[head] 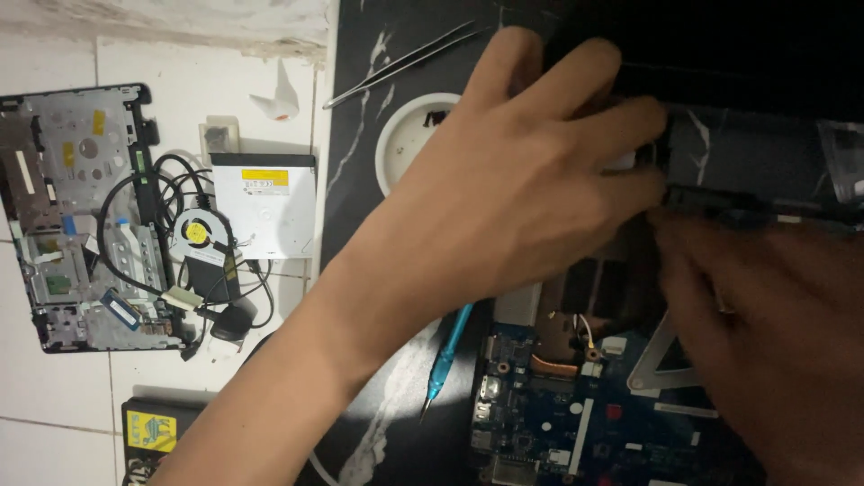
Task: Installing a motherboard into a laptop chassis and connecting internal ribbon cables.
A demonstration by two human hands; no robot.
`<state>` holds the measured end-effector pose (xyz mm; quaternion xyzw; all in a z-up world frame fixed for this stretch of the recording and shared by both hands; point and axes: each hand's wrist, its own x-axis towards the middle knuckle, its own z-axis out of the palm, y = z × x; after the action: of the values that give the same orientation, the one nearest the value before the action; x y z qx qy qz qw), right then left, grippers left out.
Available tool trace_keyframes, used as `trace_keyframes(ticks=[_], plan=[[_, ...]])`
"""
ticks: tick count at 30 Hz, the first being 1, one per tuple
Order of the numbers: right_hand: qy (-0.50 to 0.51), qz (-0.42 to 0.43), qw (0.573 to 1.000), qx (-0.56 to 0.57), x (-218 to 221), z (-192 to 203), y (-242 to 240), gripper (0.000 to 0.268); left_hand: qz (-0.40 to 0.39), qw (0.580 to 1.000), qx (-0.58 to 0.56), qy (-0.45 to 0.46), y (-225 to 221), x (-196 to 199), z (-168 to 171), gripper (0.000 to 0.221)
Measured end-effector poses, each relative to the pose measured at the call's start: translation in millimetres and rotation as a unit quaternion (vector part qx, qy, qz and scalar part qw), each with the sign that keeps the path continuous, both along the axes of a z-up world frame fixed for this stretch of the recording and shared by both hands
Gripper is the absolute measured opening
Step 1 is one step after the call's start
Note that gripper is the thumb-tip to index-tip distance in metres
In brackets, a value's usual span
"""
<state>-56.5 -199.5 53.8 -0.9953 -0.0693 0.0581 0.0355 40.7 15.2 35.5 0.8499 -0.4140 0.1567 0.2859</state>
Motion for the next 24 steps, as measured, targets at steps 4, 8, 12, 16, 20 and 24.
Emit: trace_keyframes(ticks=[4,8,12,16,20,24], plan=[[-0.003,0.053,0.995,-0.08,-3.2,-1.1,-8.1,0.022,-0.02,1.0,-0.008,0.011,0.9,1.5,4.2,0.004],[-0.014,0.085,0.993,-0.076,-1.1,-0.1,-8.3,0.022,-0.025,0.999,0.01,0.023,1.0,2.8,7.4,0.004],[0.0,0.066,0.996,-0.052,4.4,5.7,-8.6,0.025,-0.028,0.999,0.031,0.032,-0.4,3.3,9.1,0.009],[0.013,0.175,0.976,-0.127,4.1,1.8,-22.4,0.028,-0.022,0.999,0.029,0.039,-3.1,1.7,8.9,0.01],[0.006,0.139,0.983,-0.121,1.0,-0.1,-13.8,0.021,-0.015,0.999,0.038,0.031,-1.9,0.5,7.6,0.005],[0.014,0.06,0.998,-0.025,-2.4,-1.3,-11.2,0.03,-0.024,0.999,0.035,0.032,0.0,0.6,7.4,0.014]])
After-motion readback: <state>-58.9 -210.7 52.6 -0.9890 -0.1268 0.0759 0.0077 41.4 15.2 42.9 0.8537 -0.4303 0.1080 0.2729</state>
